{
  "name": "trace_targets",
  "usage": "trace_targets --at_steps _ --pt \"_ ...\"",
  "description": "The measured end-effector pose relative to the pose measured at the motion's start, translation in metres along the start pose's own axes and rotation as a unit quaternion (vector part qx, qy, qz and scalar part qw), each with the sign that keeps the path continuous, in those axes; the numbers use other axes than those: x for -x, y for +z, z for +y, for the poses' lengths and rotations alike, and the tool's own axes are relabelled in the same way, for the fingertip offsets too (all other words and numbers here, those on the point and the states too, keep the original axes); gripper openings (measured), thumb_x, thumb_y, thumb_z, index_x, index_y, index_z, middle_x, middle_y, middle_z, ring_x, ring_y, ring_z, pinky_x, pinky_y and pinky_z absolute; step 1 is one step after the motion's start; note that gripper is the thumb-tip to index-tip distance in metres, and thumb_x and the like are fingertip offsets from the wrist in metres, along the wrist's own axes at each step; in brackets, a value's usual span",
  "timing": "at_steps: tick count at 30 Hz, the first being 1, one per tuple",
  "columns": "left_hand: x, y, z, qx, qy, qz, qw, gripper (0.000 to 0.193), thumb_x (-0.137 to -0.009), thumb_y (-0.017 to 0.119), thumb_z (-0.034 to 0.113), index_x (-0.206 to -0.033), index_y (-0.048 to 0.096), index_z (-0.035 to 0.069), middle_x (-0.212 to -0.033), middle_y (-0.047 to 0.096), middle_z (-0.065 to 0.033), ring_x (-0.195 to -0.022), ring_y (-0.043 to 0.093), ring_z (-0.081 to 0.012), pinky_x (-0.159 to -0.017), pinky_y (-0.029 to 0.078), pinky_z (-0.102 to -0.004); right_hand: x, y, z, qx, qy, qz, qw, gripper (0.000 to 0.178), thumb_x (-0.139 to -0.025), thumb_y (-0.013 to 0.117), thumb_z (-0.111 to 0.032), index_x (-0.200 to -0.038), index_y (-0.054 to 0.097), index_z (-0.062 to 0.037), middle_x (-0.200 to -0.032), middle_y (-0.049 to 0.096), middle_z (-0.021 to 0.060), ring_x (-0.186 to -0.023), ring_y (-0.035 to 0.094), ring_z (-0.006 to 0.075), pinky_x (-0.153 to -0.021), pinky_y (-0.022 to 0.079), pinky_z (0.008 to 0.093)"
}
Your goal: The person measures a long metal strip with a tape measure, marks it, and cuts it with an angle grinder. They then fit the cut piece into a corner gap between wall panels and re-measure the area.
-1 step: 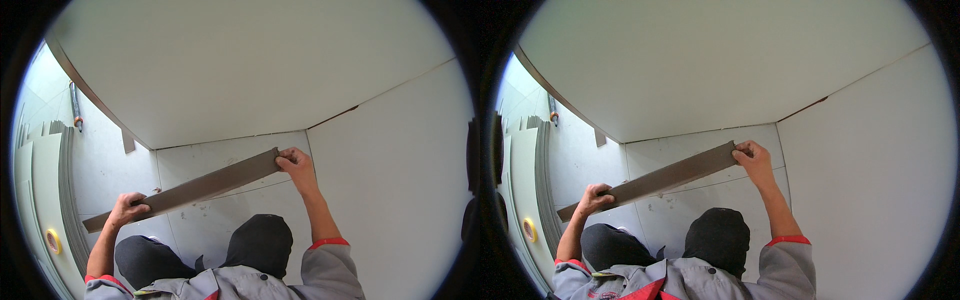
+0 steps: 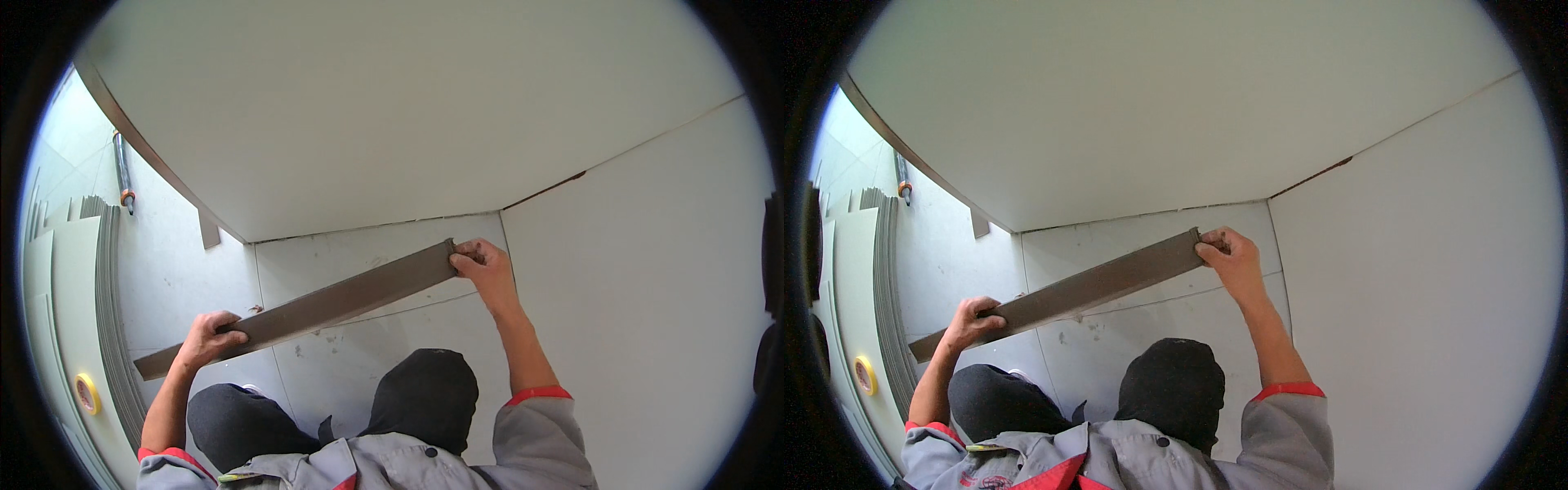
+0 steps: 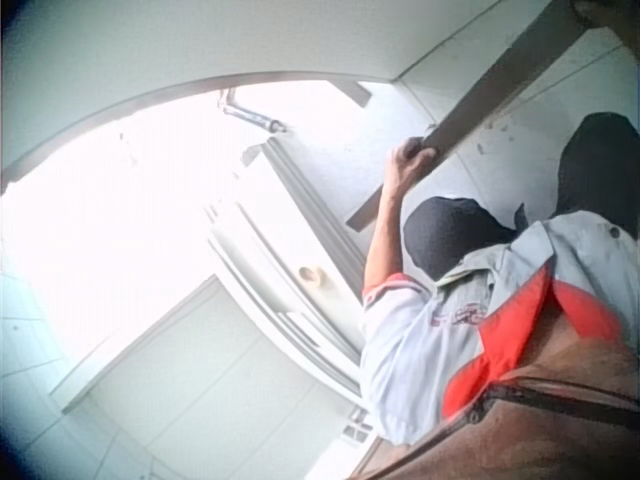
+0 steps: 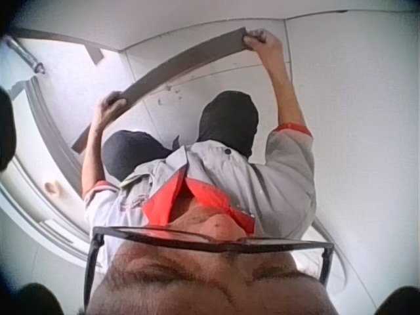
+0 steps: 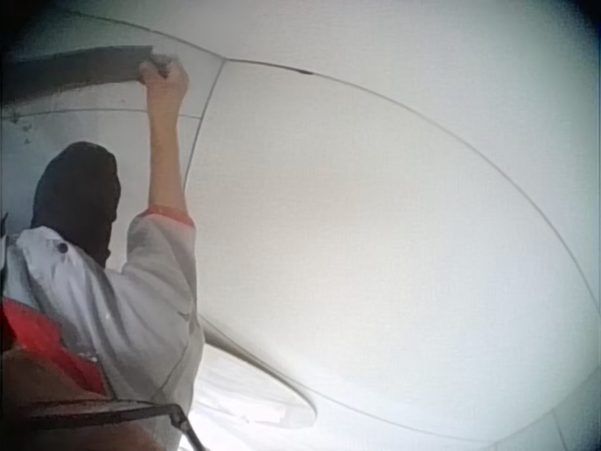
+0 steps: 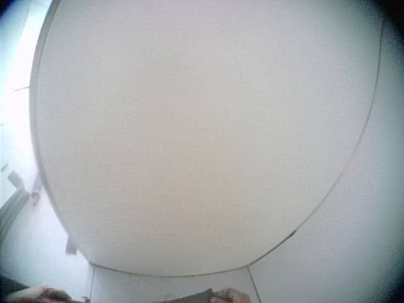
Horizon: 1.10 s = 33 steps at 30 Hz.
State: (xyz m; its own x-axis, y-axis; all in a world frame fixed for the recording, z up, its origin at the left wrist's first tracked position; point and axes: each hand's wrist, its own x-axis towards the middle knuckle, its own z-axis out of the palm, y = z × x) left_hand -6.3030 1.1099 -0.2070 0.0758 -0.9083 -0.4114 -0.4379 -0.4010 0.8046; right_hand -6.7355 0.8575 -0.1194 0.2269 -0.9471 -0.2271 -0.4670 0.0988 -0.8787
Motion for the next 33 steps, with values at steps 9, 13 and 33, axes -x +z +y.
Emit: trace_targets --at_steps 9,13,33 --pt "-0.027 0.016 0.021 0.010 0.013 0.015 1.000 0.024 -0.077 0.082 0.014 -0.089 0.071 -0.003 -0.077 0.066 -0.0095 -0.074 0.061 -0.0151 -0.069 0.051 -0.0328 -0.010 0.001 0.001 0.090 -0.028 -0.010 0.996 0.016 -0.087 0.074 -0.012 -0.096 0.070 0.0007 -0.082 0.070 0.0045 -0.077 0.063 0.0106 -0.073 0.052 0.0269" --pt "-0.042 0.027 0.027 -0.047 0.064 0.027 0.996 0.021 -0.077 0.081 0.015 -0.086 0.070 -0.001 -0.076 0.064 -0.0115 -0.071 0.062 -0.0204 -0.068 0.050 -0.0352 -0.017 0.003 0.048 0.056 -0.038 0.024 0.997 0.016 -0.088 0.073 -0.012 -0.097 0.069 0.0005 -0.082 0.070 0.0056 -0.078 0.063 0.0107 -0.073 0.052 0.0273" --pt "-0.146 0.113 0.026 -0.227 0.190 0.087 0.951 0.015 -0.079 0.076 0.020 -0.080 0.070 0.007 -0.079 0.065 -0.0081 -0.079 0.063 -0.0296 -0.069 0.050 -0.0419 -0.079 0.005 0.247 0.088 -0.016 0.116 0.989 0.013 -0.087 0.071 -0.003 -0.095 0.065 0.0046 -0.090 0.063 0.0104 -0.074 0.064 0.0171 -0.067 0.054 0.0302"
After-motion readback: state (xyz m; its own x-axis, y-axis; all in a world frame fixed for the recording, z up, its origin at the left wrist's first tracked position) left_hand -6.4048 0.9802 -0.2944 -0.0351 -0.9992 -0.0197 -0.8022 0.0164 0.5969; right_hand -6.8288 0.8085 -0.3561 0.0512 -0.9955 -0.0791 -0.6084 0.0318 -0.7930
